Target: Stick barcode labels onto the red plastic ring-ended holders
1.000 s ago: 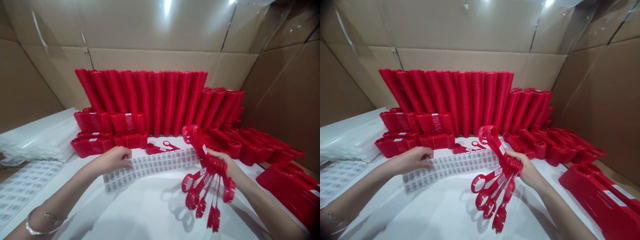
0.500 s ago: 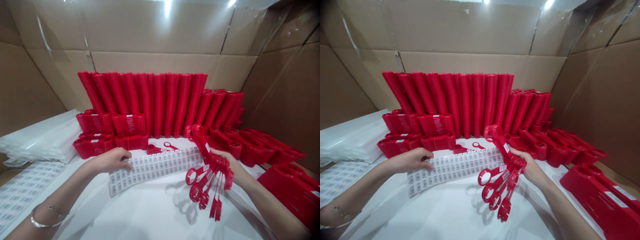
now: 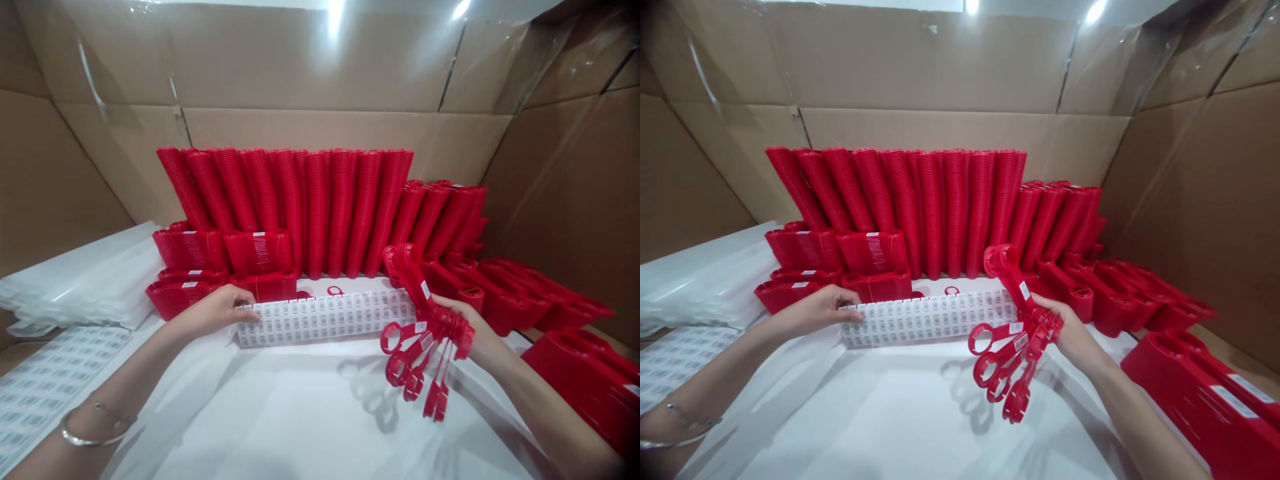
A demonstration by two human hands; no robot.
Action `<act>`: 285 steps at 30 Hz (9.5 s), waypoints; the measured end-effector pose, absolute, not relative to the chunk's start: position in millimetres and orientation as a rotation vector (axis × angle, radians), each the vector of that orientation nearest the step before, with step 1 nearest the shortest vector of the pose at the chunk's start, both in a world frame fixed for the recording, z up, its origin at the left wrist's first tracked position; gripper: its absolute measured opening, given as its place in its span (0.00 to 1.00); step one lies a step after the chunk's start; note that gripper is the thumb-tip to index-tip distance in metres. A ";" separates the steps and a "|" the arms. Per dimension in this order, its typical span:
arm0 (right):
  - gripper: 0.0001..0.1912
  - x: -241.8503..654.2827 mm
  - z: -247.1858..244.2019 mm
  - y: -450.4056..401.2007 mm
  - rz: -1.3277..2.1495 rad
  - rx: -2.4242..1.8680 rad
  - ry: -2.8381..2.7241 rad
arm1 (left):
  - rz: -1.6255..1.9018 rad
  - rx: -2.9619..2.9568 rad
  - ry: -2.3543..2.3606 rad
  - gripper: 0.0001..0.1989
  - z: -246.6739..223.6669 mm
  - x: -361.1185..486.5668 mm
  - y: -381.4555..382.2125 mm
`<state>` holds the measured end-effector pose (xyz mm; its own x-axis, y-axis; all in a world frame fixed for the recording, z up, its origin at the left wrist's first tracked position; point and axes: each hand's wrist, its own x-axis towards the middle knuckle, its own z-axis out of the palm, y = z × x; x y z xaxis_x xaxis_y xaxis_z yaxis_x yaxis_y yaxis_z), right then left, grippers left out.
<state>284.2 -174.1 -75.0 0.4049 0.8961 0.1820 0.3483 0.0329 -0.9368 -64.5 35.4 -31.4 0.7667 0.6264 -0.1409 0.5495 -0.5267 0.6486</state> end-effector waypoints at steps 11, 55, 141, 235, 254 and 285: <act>0.17 211.2 -89.2 -159.5 1.107 -1.286 -1.015 | -0.028 2.405 0.899 0.24 -28.5 -71.0 19.9; 0.25 194.3 -85.3 -171.9 0.993 -1.497 -1.212 | 0.153 2.104 0.641 0.07 -69.4 -19.5 -30.7; 0.31 172.3 -69.1 -190.7 0.437 -1.660 -1.512 | 0.678 2.640 0.552 0.06 -38.4 42.6 -79.4; 0.29 212.9 -83.9 -180.0 -0.093 -1.515 -1.442 | 1.151 2.167 0.633 0.04 -33.9 33.3 -68.5; 0.25 218.2 -83.7 -181.9 -0.155 -1.408 -1.330 | 0.644 2.147 0.517 0.29 -74.2 41.6 -54.4; 0.18 213.3 -72.1 -186.6 0.294 -1.284 -1.696 | -0.231 1.166 0.109 0.20 -78.0 36.7 -101.4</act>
